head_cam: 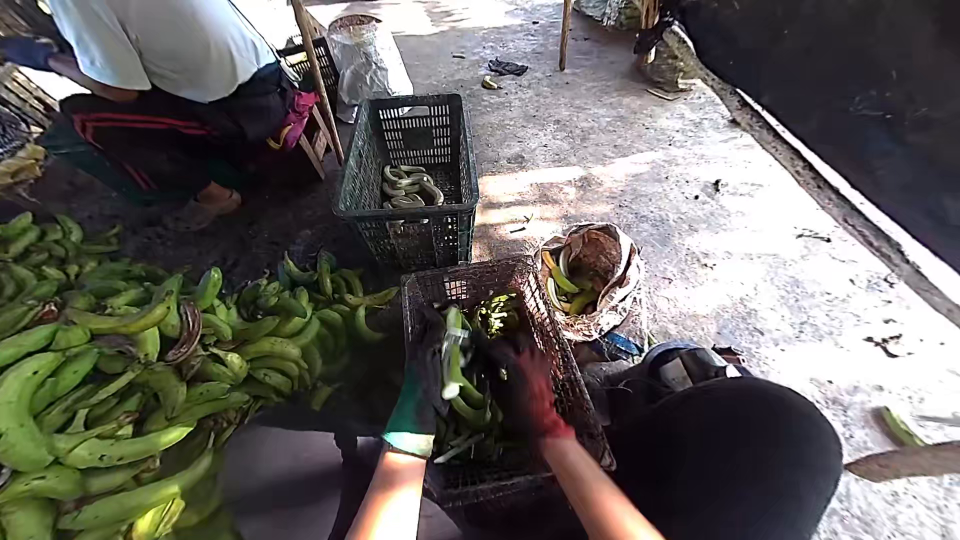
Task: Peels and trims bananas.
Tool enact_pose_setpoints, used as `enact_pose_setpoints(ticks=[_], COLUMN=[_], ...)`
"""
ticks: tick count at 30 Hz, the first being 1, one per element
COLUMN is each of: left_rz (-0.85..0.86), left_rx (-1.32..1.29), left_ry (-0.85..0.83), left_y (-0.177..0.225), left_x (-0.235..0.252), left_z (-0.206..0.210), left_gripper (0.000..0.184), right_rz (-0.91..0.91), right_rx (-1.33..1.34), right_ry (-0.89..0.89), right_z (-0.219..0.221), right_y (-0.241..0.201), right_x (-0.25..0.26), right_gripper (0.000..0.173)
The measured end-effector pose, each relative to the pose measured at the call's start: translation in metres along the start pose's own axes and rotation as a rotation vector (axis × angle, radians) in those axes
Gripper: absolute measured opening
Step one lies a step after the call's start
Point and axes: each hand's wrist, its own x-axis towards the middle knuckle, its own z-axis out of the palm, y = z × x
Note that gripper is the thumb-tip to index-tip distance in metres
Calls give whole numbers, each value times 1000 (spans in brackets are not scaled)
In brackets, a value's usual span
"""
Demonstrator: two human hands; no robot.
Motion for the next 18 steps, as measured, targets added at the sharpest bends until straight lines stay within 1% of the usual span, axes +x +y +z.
enact_pose_setpoints(ticks=[2, 3, 4, 5, 7, 8, 9, 10, 11, 13, 14, 15, 16, 17, 18], left_rz=[-25, -10, 22, 63, 159, 187, 202, 197, 157, 65, 49, 70, 119, 166, 202], left_rx=[155, 172, 158, 118, 20, -16, -41, -70, -44, 125, 186, 203, 182, 131, 72], left_ry=[7, 22, 42, 66, 19, -1, -10, -12, -3, -31, -43, -41, -4, 55, 123], left_y=[-10, -10, -6, -3, -2, 0, 1, 0, -1, -8, -12, -16, -19, -16, -13], left_x=[-13, -17, -15, -9, 9, 16, 18, 18, 12, 0, -1, -1, 3, 8, 13], left_z=[0, 1, 2, -1, -13, -14, -12, -6, -1, 2, 3, 4, 6, 7, 6], left_gripper=[32, 32, 31, 31, 36, 37, 36, 31, 28, 36, 37, 35, 32, 32, 37], right_rz=[164, 229, 240, 207, 87, 30, -6, -13, 1, 80, 150, 204, 221, 215, 215], right_rx=[-74, -55, -15, 34, 115, 143, 151, 135, 107, 25, 7, 43, 95, 134, 149], right_ry=[2, -5, -13, -34, -91, -80, -49, -24, -25, -134, -224, -260, -249, -223, -223], right_z=[-13, -17, -19, -16, 0, 10, 16, 17, 14, 2, -4, -5, -4, 0, 6], right_y=[2, 7, 11, 10, 5, 4, 4, 5, 5, 6, 11, 17, 21, 20, 15], right_x=[38, 52, 58, 51, 6, -15, -24, -21, -8, 36, 55, 66, 66, 56, 37], right_gripper=[39, 38, 38, 37, 40, 41, 42, 42, 42, 40, 39, 39, 40, 43, 45])
